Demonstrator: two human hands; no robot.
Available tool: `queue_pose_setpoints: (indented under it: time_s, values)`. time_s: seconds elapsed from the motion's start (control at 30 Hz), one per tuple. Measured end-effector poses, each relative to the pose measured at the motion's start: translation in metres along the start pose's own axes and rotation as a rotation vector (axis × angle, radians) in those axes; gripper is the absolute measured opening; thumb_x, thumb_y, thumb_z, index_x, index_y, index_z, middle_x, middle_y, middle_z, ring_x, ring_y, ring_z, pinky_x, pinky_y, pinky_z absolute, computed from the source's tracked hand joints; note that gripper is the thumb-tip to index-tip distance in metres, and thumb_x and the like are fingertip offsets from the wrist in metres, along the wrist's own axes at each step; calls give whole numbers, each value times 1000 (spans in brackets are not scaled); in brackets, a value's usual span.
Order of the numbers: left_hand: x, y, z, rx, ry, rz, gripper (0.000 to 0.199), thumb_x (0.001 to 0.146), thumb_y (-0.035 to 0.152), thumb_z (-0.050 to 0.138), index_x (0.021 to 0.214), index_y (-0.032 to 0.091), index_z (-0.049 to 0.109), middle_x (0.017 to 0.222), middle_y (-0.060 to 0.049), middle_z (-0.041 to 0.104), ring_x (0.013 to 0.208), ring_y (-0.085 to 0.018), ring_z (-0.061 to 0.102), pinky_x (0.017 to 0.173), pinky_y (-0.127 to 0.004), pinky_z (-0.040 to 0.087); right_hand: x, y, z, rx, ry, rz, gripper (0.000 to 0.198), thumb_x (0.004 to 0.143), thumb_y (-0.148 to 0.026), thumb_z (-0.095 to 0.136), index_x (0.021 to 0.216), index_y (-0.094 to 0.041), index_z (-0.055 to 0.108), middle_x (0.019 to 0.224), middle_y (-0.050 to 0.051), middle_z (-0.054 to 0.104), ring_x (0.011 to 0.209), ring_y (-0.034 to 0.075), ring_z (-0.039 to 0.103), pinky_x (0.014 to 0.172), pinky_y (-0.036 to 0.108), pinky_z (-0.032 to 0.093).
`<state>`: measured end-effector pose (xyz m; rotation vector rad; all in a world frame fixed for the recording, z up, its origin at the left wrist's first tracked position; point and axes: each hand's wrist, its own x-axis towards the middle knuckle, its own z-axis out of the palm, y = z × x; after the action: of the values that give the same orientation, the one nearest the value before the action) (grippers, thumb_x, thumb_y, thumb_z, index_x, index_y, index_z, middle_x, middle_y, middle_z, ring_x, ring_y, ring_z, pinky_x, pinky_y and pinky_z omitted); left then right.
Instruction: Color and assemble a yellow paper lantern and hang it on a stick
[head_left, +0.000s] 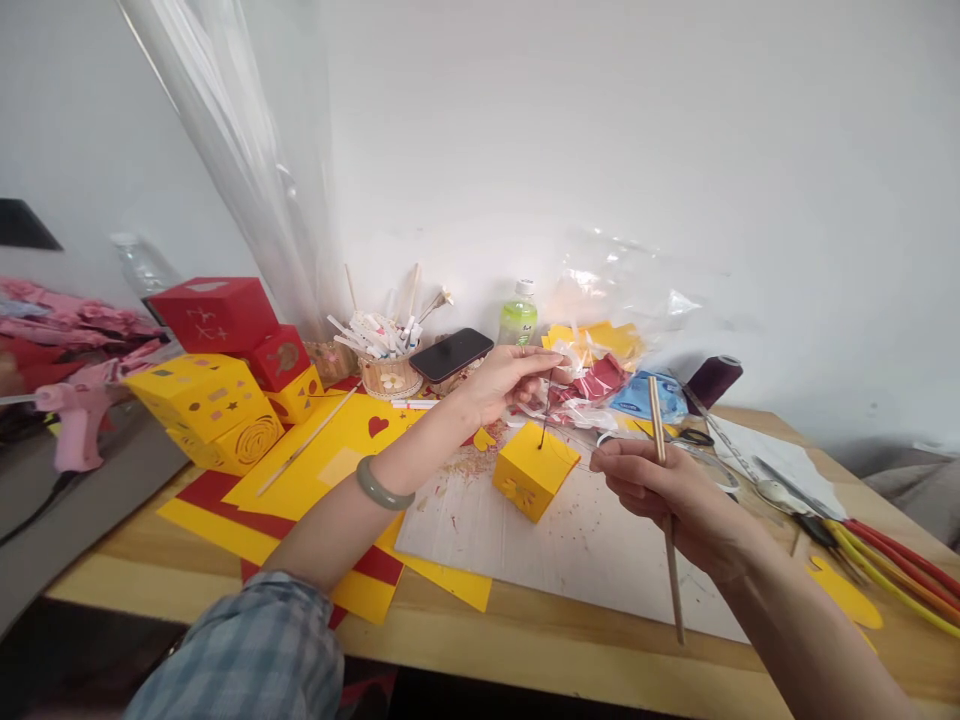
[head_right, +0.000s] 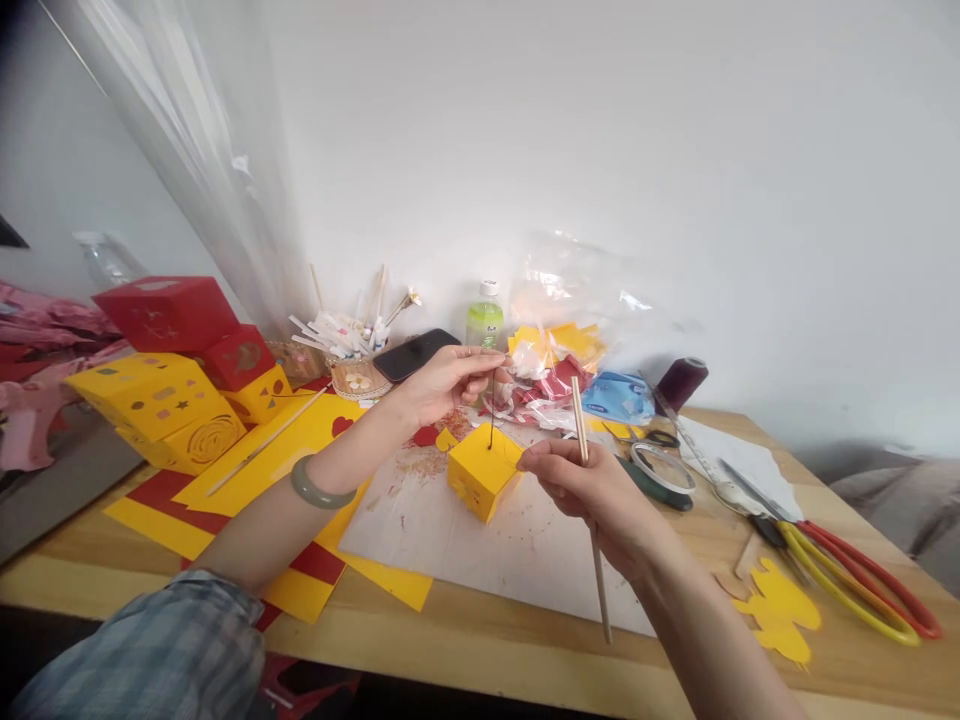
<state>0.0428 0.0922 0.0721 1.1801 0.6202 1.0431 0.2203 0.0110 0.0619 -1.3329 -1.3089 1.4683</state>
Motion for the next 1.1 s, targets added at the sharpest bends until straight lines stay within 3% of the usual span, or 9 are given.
queue_pose_setpoints:
  time_s: [0.13, 0.3, 0.53, 0.77, 1.1]
  values:
    - [-8, 7, 5, 38, -23, 0, 14, 76, 15, 61, 64, 8, 62, 58, -1, 58, 41, -1, 32, 40, -19, 19, -7, -3, -3, 108, -73, -26, 23, 64, -33, 72, 58, -14, 60, 46, -9, 23, 44, 3, 12, 41, 22, 6]
    - [-14, 11, 11, 127, -135, -15, 19, 75, 20, 63, 60, 9, 60, 52, 2, 52, 44, -2, 34, 43, -19, 25, -12, -11, -3, 240, -145, -96, 20, 77, -31, 61, 82, -14, 70, 47, -9, 22, 43, 4, 9, 39, 20, 8]
    - [-15, 10, 14, 93, -231, -24, 16, 75, 23, 64, 66, 10, 61, 54, 3, 49, 48, -3, 40, 47, -17, 30, -16, -26, 9, 313, -120, -168, 28, 83, -31, 53, 102, -18, 67, 42, -9, 24, 42, 6, 8, 39, 22, 9]
    - [-15, 7, 11, 216, -171, 93, 15, 76, 26, 62, 73, 12, 64, 56, 4, 46, 47, -4, 37, 46, -20, 26, -17, -25, 17, 265, -56, -205, 32, 81, -34, 53, 108, -20, 63, 43, -8, 29, 42, 7, 7, 41, 25, 6]
    - [-17, 10, 12, 166, -133, 1, 12, 75, 23, 64, 73, 11, 64, 63, 2, 54, 51, -4, 43, 49, -21, 31, -16, -21, 19, 242, -18, -275, 37, 81, -29, 55, 116, -20, 58, 47, -7, 40, 41, 6, 13, 43, 26, 6]
